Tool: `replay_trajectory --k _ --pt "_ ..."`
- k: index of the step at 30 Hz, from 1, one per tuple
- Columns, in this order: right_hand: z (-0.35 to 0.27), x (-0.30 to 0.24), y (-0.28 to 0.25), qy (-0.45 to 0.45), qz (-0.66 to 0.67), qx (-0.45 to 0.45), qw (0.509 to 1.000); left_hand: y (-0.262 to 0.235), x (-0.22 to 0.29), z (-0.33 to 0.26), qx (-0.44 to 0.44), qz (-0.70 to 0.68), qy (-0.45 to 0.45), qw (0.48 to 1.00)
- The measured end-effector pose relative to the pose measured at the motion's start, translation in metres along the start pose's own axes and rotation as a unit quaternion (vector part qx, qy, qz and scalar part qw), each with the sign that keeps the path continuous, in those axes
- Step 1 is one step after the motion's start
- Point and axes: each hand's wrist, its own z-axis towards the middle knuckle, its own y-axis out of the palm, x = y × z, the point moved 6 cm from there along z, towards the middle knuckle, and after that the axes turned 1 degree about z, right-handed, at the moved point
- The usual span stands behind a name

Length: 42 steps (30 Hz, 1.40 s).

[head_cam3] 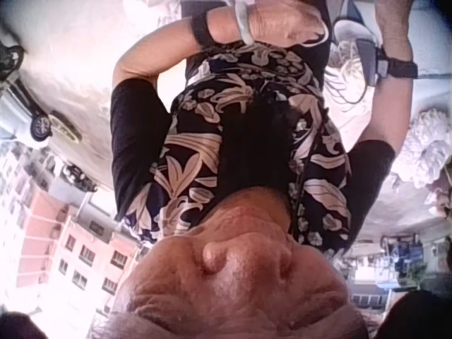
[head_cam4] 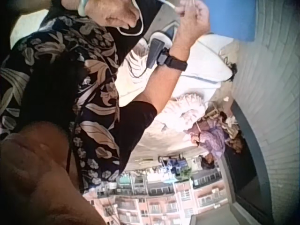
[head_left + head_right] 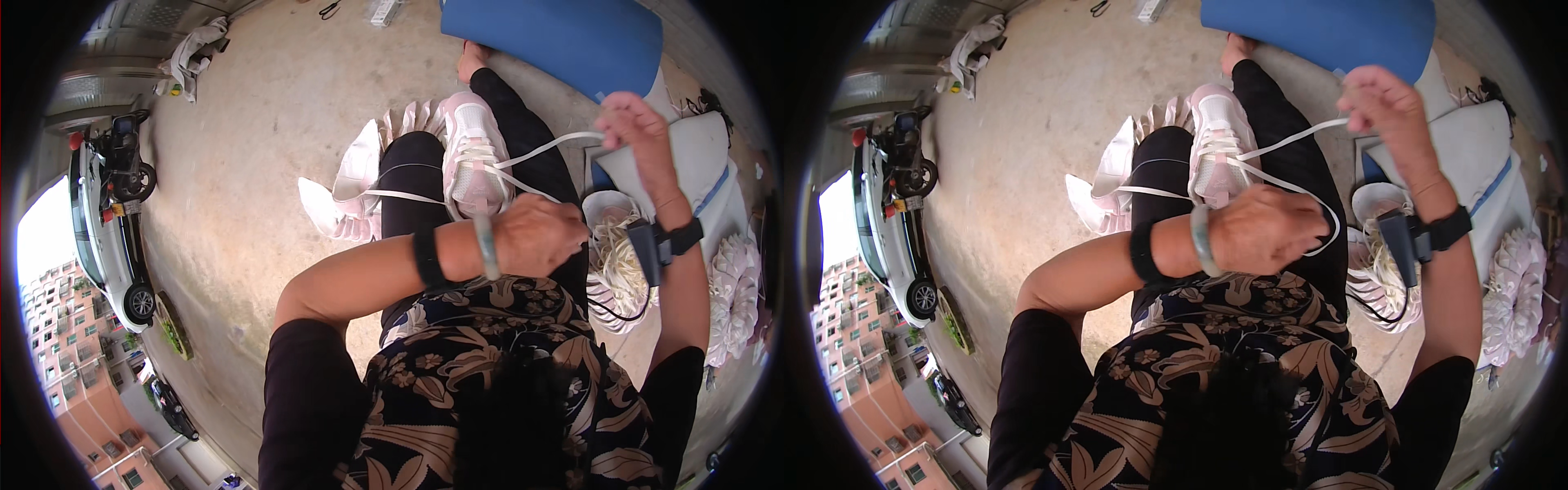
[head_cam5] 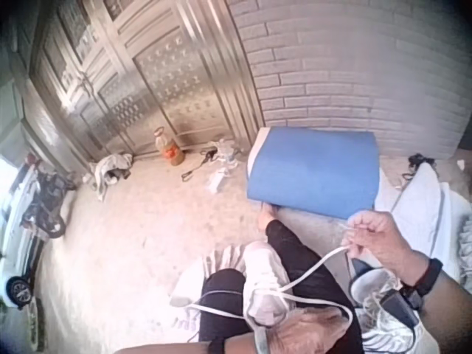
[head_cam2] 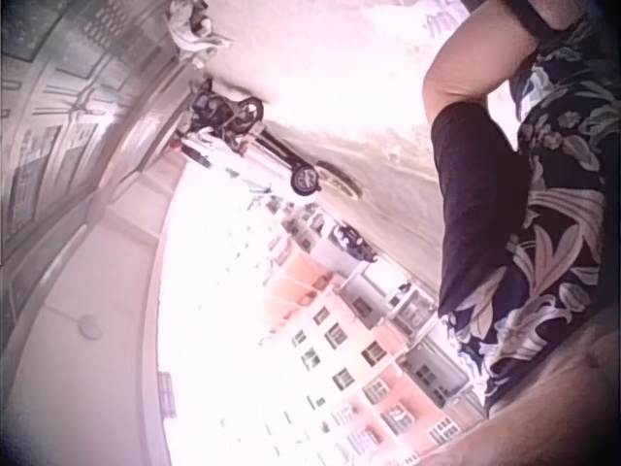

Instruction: The recorder is lacing a pink and white shoe while sitting on a tiled floor.

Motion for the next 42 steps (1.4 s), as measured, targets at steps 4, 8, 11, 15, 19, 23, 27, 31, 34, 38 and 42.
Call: replay_trajectory --k 4,8,11,15,19,23,27,31,34,38,42 --pt "-0.019 0.023 0.087 -0.076 -0.062 -0.085 0.992 -0.043 -0.036 -0.055 0.133 0.068 -0.083 0.985" --pt "-0.027 0.023 0.133 -0.234 -0.205 -0.076 0.947 -0.059 -0.076 -0.099 0.198 0.152 -0.189 0.950" --pt "-0.032 0.026 0.152 -0.269 -0.293 -0.085 0.914 -0.052 -0.084 -0.103 0.198 0.201 -0.206 0.937" --pt "-0.030 0.021 0.157 -0.290 -0.383 -0.070 0.874 -0.049 -0.090 -0.102 0.190 0.247 -0.214 0.926" --pt "-0.030 0.012 0.167 -0.332 -0.434 -0.094 0.832 -0.045 -0.106 -0.112 0.194 0.170 -0.250 0.933" --pt "-0.028 0.018 0.166 -0.324 -0.391 -0.105 0.855 -0.046 -0.108 -0.110 0.174 0.182 -0.226 0.941" --pt "-0.025 0.026 0.169 -0.326 -0.409 -0.094 0.847 -0.044 -0.112 -0.106 0.153 0.166 -0.231 0.946" --pt "-0.023 0.017 0.172 -0.336 -0.473 -0.115 0.806 -0.042 -0.114 -0.107 0.171 0.159 -0.241 0.942" --pt "-0.024 0.020 0.170 -0.334 -0.484 -0.119 0.800 -0.041 -0.115 -0.102 0.156 0.151 -0.219 0.951" --pt "-0.019 0.029 0.172 -0.313 -0.457 -0.085 0.828 -0.040 -0.116 -0.104 0.170 0.156 -0.212 0.950" --pt "-0.014 0.034 0.171 -0.292 -0.399 -0.067 0.867 -0.042 -0.118 -0.107 0.196 0.116 -0.242 0.943"
